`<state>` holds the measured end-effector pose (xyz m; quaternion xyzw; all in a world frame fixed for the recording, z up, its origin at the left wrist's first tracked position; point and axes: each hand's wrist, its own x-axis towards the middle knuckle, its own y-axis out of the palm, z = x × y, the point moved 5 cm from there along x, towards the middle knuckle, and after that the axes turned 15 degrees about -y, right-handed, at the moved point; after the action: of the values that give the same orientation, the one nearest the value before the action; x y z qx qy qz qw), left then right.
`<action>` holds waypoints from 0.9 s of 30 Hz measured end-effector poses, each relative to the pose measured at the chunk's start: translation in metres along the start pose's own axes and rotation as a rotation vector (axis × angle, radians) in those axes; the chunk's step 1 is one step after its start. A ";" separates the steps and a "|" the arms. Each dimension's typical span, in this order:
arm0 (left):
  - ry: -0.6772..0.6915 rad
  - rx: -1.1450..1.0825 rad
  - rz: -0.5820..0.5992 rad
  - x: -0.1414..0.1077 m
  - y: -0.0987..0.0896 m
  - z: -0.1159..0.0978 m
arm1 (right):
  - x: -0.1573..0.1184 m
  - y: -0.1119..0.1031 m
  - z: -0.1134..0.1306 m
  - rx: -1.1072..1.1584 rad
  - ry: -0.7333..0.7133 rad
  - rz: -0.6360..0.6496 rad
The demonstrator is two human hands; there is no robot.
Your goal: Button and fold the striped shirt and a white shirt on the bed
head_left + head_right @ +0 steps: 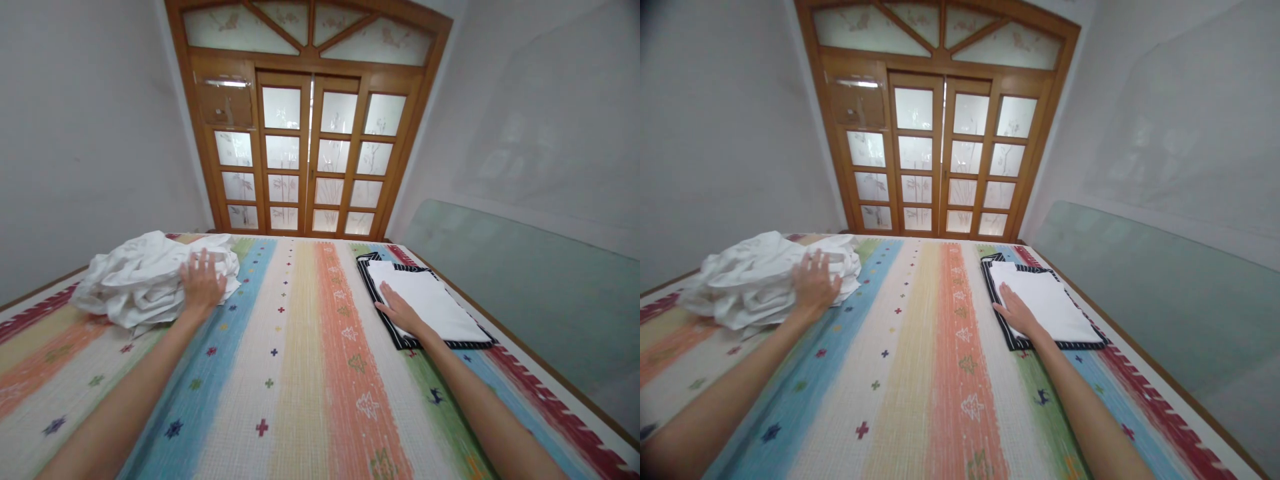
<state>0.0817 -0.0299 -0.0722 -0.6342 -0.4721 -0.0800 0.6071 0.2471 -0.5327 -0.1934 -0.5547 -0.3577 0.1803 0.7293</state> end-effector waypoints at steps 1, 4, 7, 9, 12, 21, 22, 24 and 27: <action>-0.083 0.052 -0.057 0.008 -0.010 0.024 | 0.000 0.001 -0.001 0.010 -0.002 -0.010; -0.194 0.152 0.037 0.020 -0.026 0.073 | 0.001 -0.001 -0.005 0.061 0.011 -0.040; -0.167 0.140 0.147 0.019 -0.032 0.090 | 0.005 -0.006 -0.006 0.159 0.075 -0.058; -0.169 0.078 0.141 0.019 -0.037 0.087 | 0.012 -0.013 0.003 0.228 0.114 -0.120; -0.211 -0.040 0.113 0.016 -0.045 0.064 | 0.031 -0.028 0.043 0.338 0.071 -0.269; 0.214 -0.605 0.447 -0.083 -0.058 -0.089 | 0.079 -0.030 0.256 1.461 -0.036 0.128; 0.261 -0.654 0.497 -0.100 -0.056 -0.101 | 0.079 -0.029 0.273 1.548 -0.056 0.200; 0.272 -0.696 0.542 -0.129 -0.051 -0.112 | 0.078 -0.026 0.288 1.587 -0.028 0.142; 0.321 -0.720 0.559 -0.157 -0.042 -0.110 | 0.074 -0.012 0.279 1.485 0.098 -0.083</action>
<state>0.0197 -0.2093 -0.1215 -0.8861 -0.1263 -0.1692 0.4125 0.0939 -0.2982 -0.1220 0.0908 -0.1295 0.3220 0.9334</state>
